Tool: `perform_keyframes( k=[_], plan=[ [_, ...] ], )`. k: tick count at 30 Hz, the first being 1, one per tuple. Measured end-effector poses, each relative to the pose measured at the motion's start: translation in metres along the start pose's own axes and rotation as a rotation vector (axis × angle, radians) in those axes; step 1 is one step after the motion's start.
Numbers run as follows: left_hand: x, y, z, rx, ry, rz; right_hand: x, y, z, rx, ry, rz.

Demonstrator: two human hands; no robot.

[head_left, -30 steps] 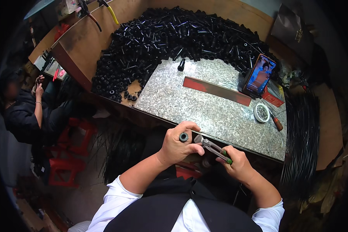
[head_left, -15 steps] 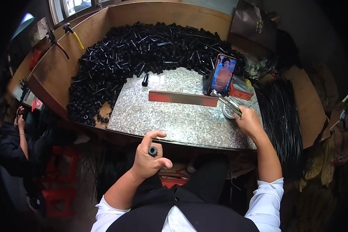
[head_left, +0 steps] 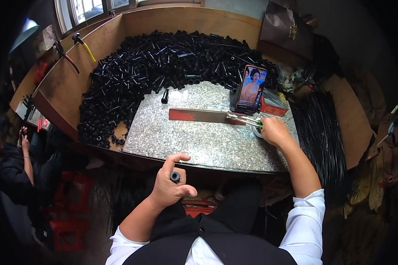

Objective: Manually assembling wire connectors by inserting metal or plastic pins into a housing and securing them with pliers.

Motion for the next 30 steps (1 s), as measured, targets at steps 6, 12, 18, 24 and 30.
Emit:
perform_keyframes(
  k=[6,12,18,24,30],
  plan=[
    [0.001,0.0,0.004,-0.005,0.012,0.005,0.005,0.009,0.005,-0.03,-0.005,-0.019],
    [0.001,0.0,0.005,-0.005,0.005,-0.004,0.007,0.009,-0.001,-0.052,-0.011,-0.055],
    [-0.003,-0.005,0.004,-0.02,0.006,-0.011,0.057,0.051,0.028,-0.564,0.172,-0.393],
    [0.0,-0.008,0.01,-0.09,0.035,0.003,0.138,0.048,0.129,-1.165,0.511,0.015],
    [-0.003,-0.009,-0.002,-0.119,-0.011,-0.039,0.172,0.046,0.167,-1.291,0.725,0.064]
  ],
)
Point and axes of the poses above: each hand's wrist, its own x-axis away from the middle knuckle, its own y-axis out of the back of the hand, z = x × y, the point moved 10 cm from there along -x, towards the middle knuckle, and after that the axes turned 14 degrees about -y, right-handed, at the moved point
